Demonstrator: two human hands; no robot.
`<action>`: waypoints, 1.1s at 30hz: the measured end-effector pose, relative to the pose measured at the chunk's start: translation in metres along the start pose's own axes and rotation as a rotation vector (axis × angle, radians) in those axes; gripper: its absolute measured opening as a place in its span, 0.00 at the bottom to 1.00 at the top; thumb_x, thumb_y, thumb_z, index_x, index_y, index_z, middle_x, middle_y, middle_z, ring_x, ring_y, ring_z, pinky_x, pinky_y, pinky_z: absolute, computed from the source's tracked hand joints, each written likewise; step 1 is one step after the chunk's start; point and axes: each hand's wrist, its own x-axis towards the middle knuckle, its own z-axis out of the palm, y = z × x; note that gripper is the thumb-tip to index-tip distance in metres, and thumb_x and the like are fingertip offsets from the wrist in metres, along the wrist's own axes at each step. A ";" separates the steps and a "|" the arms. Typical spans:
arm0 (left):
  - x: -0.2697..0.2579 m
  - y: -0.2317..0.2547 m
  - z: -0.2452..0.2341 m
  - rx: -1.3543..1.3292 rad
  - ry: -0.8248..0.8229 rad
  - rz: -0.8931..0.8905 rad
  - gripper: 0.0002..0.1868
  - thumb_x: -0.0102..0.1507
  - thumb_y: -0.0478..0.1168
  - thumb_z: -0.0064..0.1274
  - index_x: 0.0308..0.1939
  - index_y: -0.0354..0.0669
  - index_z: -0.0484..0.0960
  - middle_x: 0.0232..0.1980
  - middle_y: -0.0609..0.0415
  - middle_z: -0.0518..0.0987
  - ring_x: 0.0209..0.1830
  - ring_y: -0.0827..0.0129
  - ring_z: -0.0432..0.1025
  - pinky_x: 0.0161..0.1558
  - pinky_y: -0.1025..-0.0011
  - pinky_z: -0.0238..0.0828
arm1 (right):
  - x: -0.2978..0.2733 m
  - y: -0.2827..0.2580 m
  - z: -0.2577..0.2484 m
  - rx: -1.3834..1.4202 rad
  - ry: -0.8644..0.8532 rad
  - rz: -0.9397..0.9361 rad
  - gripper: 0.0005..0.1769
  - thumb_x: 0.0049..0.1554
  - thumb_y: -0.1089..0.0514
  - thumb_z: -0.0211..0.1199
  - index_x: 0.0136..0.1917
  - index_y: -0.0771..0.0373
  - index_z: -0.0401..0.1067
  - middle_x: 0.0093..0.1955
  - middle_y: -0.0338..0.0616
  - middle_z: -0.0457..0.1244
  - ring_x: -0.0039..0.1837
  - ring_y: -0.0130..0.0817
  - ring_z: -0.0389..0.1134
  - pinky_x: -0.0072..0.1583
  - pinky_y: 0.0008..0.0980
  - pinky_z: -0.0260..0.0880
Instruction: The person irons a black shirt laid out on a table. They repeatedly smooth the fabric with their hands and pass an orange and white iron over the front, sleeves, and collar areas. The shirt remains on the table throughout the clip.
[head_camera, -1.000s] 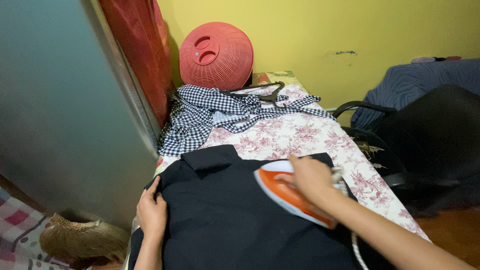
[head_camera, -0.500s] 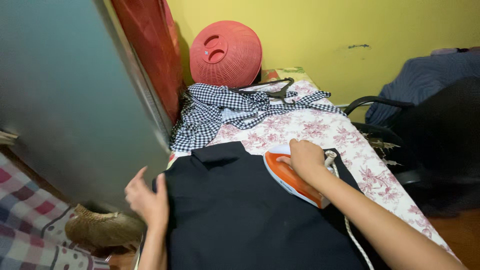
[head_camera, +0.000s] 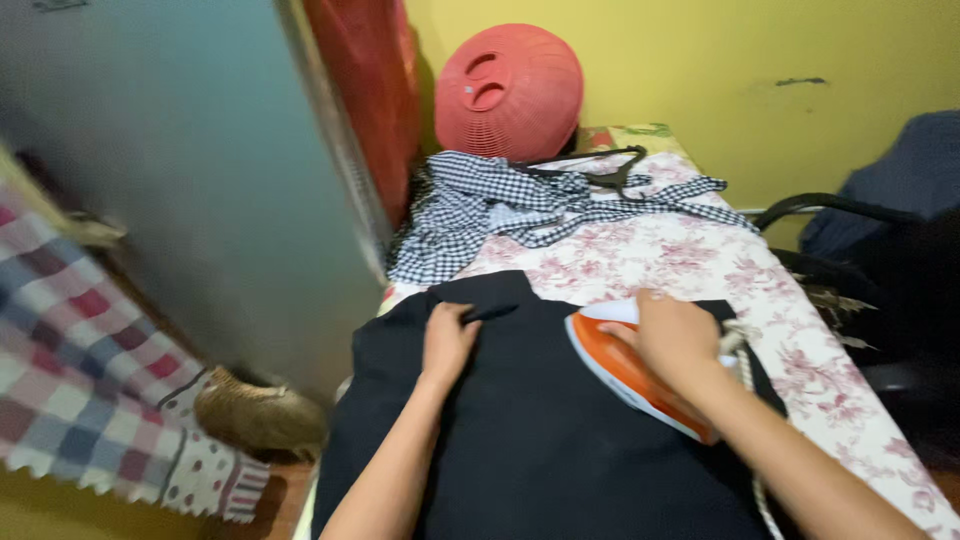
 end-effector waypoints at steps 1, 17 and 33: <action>-0.003 -0.007 0.003 -0.032 0.049 0.041 0.12 0.58 0.34 0.59 0.45 0.40 0.85 0.47 0.43 0.81 0.50 0.49 0.77 0.55 0.59 0.73 | 0.004 0.000 0.004 -0.002 -0.021 0.018 0.39 0.49 0.22 0.61 0.49 0.60 0.76 0.40 0.50 0.71 0.46 0.48 0.75 0.46 0.47 0.74; -0.002 -0.006 -0.002 -0.022 0.051 -0.129 0.09 0.62 0.31 0.51 0.44 0.35 0.83 0.46 0.39 0.79 0.48 0.44 0.74 0.51 0.55 0.70 | 0.021 -0.009 0.020 0.024 -0.078 0.074 0.39 0.50 0.25 0.64 0.53 0.63 0.72 0.37 0.52 0.70 0.42 0.47 0.74 0.43 0.42 0.75; -0.003 -0.011 0.001 -0.048 0.025 -0.182 0.09 0.62 0.31 0.51 0.45 0.34 0.82 0.46 0.40 0.78 0.47 0.47 0.75 0.51 0.57 0.70 | 0.028 0.083 0.023 -0.078 0.041 0.264 0.35 0.50 0.28 0.66 0.47 0.64 0.75 0.41 0.51 0.71 0.45 0.49 0.74 0.45 0.44 0.75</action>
